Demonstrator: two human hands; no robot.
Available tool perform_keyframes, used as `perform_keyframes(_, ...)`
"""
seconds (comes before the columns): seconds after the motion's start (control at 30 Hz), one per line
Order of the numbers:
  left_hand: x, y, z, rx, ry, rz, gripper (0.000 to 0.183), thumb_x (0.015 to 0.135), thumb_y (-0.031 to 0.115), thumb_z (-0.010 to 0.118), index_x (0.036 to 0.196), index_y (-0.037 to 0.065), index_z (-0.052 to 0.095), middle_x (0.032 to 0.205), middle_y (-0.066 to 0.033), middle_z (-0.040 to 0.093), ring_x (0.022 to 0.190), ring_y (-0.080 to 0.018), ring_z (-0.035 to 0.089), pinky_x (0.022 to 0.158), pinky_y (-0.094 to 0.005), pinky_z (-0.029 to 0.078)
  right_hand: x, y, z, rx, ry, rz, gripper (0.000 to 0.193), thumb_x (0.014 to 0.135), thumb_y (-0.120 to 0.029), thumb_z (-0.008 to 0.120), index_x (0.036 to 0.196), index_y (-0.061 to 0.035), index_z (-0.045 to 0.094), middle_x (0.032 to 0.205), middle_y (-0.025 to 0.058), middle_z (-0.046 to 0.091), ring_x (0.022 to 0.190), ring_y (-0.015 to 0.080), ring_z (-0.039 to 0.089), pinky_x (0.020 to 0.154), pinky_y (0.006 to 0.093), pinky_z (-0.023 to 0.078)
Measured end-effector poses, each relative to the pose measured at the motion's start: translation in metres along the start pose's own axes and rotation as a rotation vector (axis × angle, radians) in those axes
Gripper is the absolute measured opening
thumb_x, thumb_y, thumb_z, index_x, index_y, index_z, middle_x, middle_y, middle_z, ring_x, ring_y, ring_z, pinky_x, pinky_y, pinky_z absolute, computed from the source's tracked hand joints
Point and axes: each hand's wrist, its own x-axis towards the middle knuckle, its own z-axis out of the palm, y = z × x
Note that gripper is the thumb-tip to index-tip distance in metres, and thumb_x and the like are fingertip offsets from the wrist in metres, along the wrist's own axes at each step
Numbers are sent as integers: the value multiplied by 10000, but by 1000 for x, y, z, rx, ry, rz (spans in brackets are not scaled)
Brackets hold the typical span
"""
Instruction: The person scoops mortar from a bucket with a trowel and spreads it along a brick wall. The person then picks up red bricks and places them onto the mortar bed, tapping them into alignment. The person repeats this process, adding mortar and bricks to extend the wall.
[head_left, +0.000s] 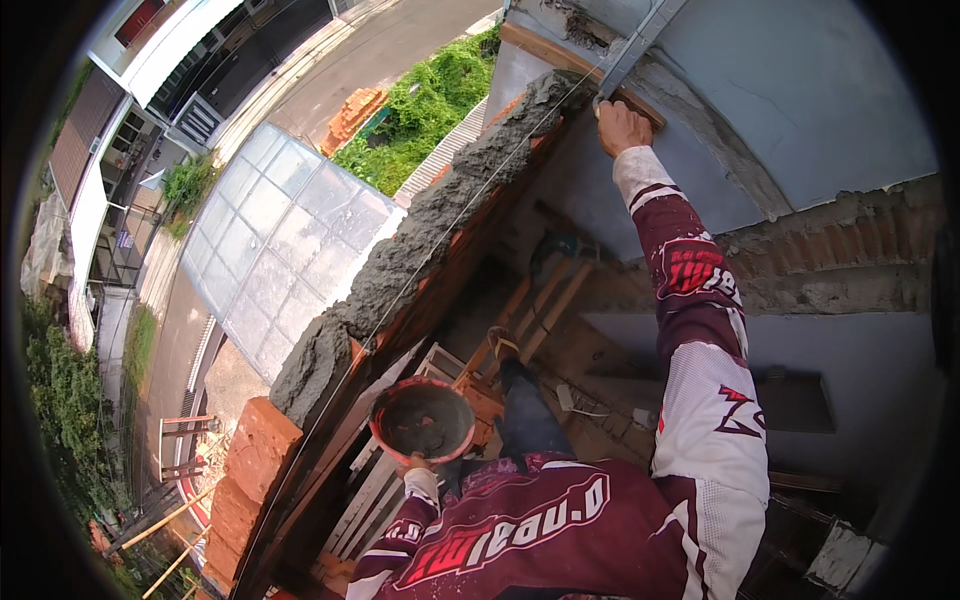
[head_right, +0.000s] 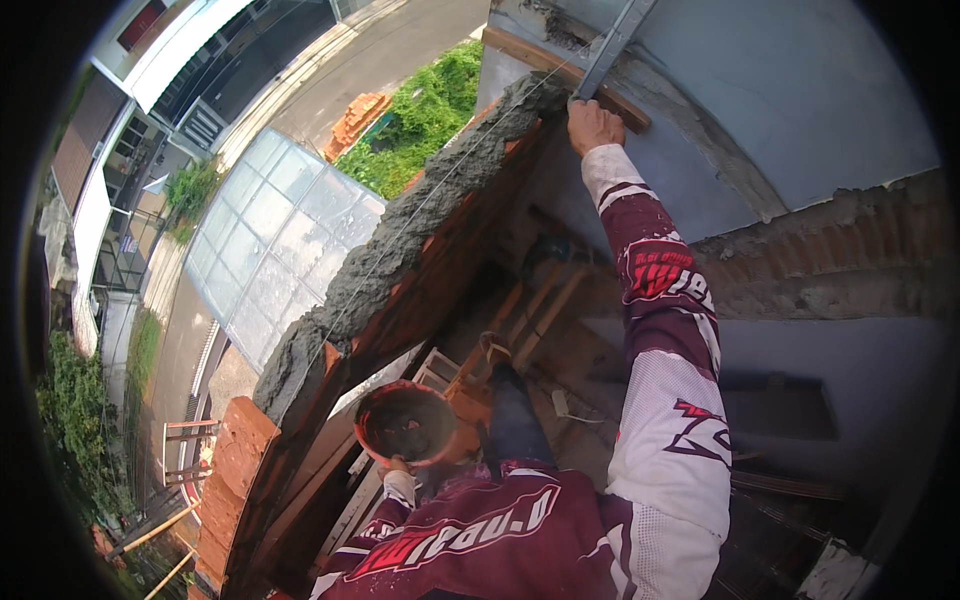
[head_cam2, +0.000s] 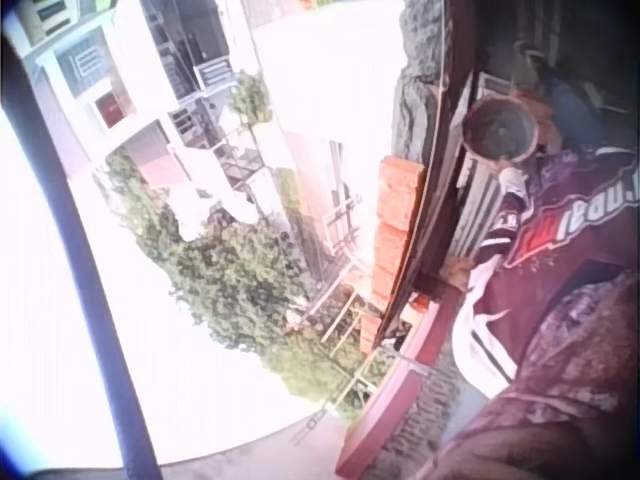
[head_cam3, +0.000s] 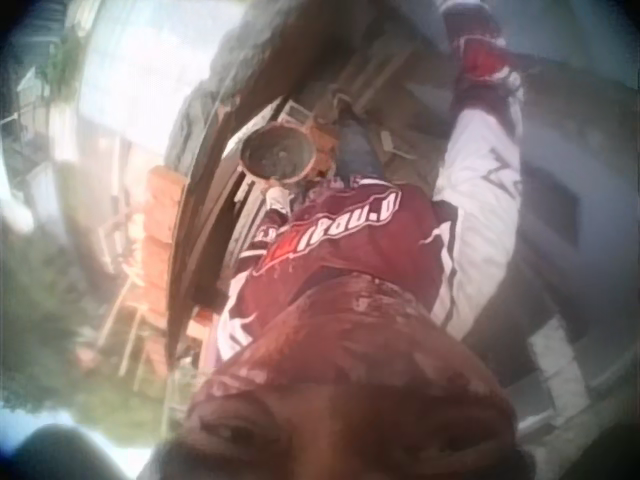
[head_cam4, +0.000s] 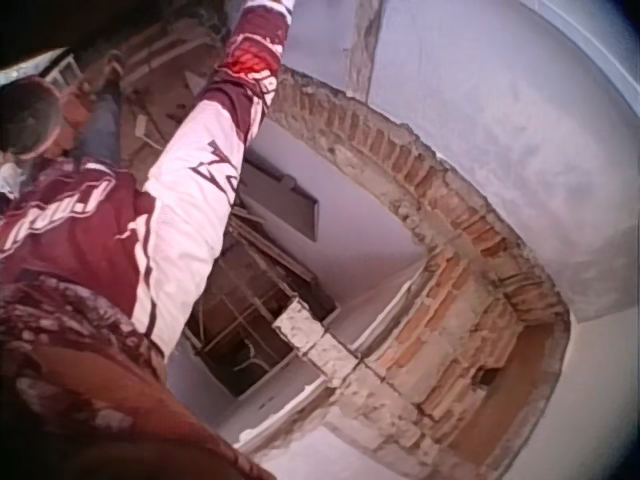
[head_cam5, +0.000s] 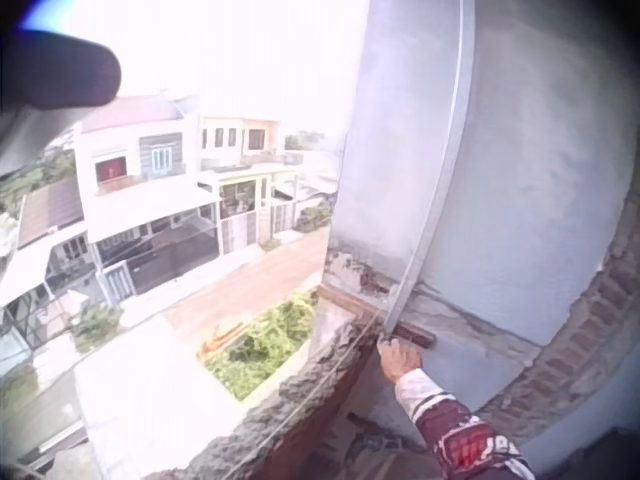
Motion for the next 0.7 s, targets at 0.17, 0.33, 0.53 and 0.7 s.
perform_keyframes(0.17,-4,5,-6,43,-15,-21,396,772,35,663,1117,-3,473,805,-188,622,525,-287,630,397,-394,535,-53,-36,12,44,-18,-40,246,1002,-175,436,1123,-53,613,1107,165,692,949,363,729,804,498,581)
perform_keyframes(0.33,-12,16,-7,100,-42,-31,432,786,52,679,1150,-70,480,866,-226,653,568,-309,660,452,-387,589,-101,-70,3,84,-6,-111,210,1013,-202,455,1097,-69,593,1040,143,687,888,353,734,744,493,587)
perform_keyframes(0.53,-20,27,-9,102,-17,-3,427,769,36,687,1142,-48,495,875,-215,649,606,-307,669,461,-393,589,-154,-100,-4,90,82,-173,170,1003,-219,519,1090,-86,579,951,101,670,806,298,733,644,431,590)
perform_keyframes(0.7,-22,33,-5,111,-48,71,341,774,38,693,1047,-8,492,840,-175,631,595,-280,656,452,-394,572,-186,-113,-6,81,155,-280,291,993,-226,541,1240,-78,580,909,67,647,761,254,711,611,387,572)
